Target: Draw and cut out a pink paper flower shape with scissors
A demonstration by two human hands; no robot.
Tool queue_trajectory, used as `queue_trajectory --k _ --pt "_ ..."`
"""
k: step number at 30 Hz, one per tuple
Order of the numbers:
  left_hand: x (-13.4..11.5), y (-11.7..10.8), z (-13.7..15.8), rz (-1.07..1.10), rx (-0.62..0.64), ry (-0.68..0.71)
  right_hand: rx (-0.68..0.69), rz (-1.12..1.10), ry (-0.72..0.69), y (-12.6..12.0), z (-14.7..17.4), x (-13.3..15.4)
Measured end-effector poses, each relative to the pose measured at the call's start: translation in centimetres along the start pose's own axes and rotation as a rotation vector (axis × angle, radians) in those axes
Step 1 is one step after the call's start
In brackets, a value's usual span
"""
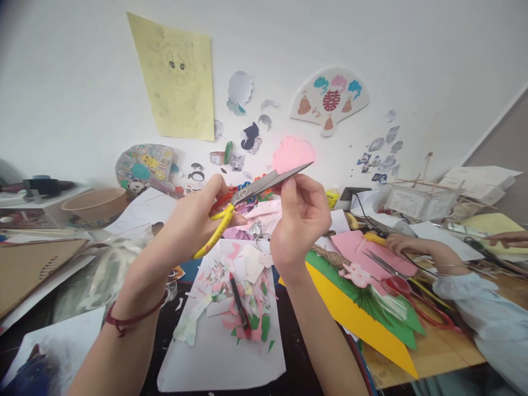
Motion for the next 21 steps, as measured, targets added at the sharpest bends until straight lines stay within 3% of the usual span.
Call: queue_trajectory --k 21 --pt "0.2 0.2 0.0 -0.007 -0.022 -0.009 -0.008 -0.046 0.034 -0.2 -0.7 -1.2"
Point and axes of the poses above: each hand's wrist, its own z-axis away from the middle knuckle, its own y-axis out of the palm, x = y × z, the point moved 5 cm from there along -z, towards the middle knuckle, and after that the axes turned 12 degrees about -x, right-handed, at the moved point
